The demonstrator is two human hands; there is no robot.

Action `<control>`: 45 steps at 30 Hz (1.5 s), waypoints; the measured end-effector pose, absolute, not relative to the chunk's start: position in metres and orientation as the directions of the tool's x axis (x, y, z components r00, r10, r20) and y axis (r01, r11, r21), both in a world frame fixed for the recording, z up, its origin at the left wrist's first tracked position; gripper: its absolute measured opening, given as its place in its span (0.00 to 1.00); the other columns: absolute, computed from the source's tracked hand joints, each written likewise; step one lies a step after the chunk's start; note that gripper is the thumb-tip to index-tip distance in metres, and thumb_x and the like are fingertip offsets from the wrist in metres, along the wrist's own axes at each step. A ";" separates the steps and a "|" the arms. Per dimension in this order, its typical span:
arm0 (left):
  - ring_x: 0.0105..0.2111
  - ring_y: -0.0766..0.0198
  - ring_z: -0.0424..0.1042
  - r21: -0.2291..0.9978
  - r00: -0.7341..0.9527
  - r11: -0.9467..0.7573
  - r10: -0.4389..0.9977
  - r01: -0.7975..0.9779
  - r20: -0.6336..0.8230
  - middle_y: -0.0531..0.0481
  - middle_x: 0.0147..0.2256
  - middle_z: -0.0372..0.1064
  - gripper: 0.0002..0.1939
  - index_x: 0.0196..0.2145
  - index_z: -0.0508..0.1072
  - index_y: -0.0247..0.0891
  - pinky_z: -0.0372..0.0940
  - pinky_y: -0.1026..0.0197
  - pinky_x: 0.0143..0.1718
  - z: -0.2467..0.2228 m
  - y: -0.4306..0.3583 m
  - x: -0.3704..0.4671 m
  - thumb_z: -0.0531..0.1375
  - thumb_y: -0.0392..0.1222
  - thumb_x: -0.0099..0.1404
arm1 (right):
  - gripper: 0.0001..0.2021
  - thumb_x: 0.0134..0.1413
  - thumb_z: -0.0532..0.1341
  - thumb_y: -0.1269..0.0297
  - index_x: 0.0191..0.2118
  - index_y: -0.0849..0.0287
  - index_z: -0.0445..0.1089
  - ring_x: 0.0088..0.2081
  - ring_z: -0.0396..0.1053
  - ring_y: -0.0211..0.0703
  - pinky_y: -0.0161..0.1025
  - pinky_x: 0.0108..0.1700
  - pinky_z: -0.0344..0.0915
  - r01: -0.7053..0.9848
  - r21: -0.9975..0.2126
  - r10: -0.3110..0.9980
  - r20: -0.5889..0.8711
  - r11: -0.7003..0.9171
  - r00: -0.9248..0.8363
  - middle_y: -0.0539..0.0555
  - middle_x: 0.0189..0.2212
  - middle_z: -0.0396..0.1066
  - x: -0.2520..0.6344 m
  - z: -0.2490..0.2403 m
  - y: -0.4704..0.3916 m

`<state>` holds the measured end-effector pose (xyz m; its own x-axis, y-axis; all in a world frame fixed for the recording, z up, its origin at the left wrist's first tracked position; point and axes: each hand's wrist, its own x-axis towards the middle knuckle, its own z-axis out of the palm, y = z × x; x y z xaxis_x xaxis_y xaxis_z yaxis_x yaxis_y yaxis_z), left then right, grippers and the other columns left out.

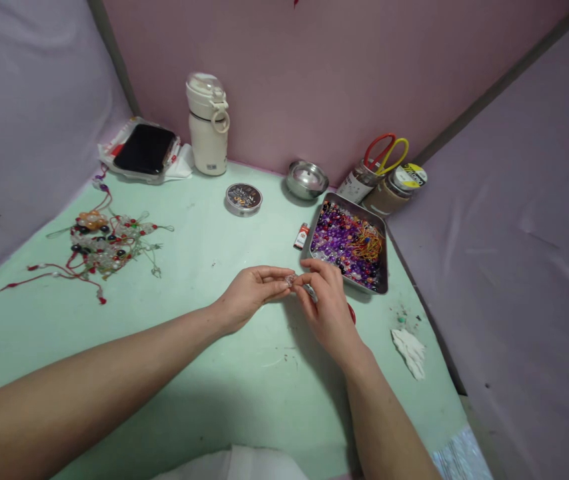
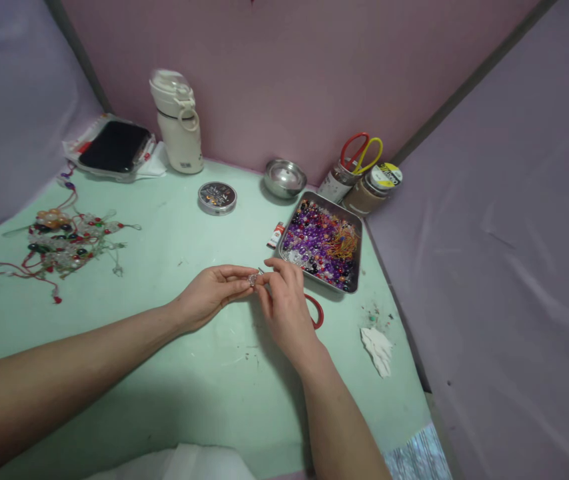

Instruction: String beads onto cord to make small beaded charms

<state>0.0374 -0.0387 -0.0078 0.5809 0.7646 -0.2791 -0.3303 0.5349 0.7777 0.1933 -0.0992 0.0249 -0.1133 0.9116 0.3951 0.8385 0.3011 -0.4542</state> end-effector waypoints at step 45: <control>0.44 0.63 0.75 0.707 0.624 0.612 0.718 -0.354 -0.309 0.42 0.43 0.77 0.10 0.40 0.77 0.33 0.65 0.57 0.55 -0.002 -0.036 0.035 0.65 0.36 0.60 | 0.02 0.62 0.54 0.68 0.38 0.55 0.62 0.55 0.59 0.50 0.55 0.55 0.59 0.822 -0.512 0.921 0.388 0.250 -0.039 0.59 0.51 0.61 0.194 0.023 -0.099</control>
